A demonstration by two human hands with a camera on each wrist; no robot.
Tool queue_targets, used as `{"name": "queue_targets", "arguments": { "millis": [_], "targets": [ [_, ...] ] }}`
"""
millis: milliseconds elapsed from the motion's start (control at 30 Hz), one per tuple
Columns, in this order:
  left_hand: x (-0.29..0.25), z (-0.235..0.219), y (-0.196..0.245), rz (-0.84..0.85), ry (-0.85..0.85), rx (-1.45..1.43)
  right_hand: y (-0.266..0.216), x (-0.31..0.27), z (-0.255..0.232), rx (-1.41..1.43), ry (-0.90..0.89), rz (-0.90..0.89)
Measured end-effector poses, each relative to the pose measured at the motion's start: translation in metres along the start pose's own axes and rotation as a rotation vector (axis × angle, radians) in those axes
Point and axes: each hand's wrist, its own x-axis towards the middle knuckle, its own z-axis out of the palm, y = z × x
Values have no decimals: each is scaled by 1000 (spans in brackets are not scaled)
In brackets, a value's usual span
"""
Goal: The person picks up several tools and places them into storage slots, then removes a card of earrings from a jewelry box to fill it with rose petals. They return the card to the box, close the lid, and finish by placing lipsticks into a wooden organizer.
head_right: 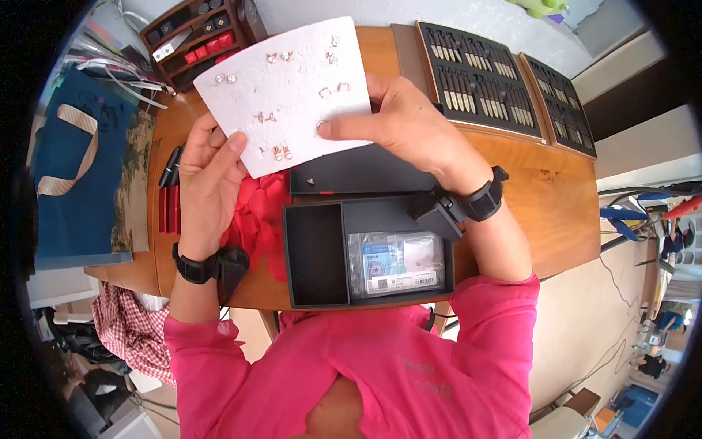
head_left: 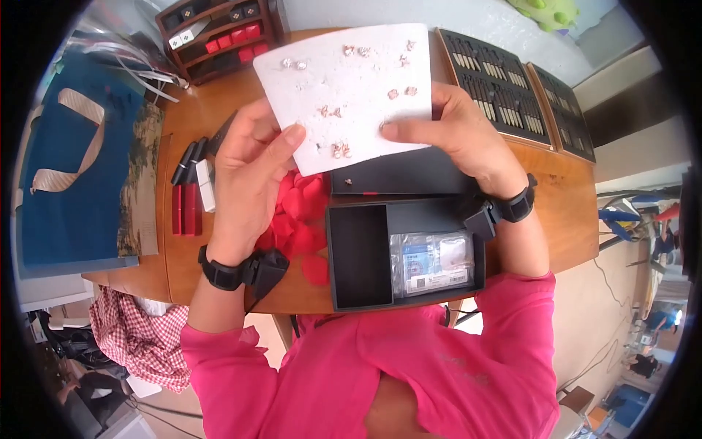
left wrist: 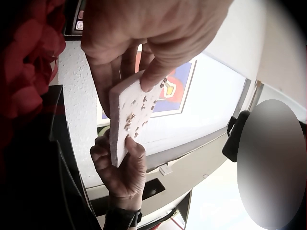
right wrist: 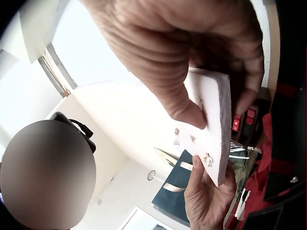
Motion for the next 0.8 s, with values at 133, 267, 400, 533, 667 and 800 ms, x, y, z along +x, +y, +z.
{"name": "queue_targets", "arguments": {
  "millis": [133, 267, 400, 533, 667, 800],
  "targets": [
    [-1, 2, 1, 5, 9, 11, 4, 1, 0, 3, 16, -16],
    [-1, 3, 0, -8, 19, 7, 4, 2, 0, -11, 21, -14],
    [3, -1, 0, -6, 50, 8, -2, -3, -1, -56, -42, 14],
    [12, -16, 3, 31, 160, -88, -5, -5, -14, -197, -193, 43],
    [19, -28, 5, 39, 246, -176, -4, 6, -2, -562, -387, -40],
    [20, -34, 6, 21, 228, -175, 2, 16, 29, -730, -492, -165]
  ]
}}
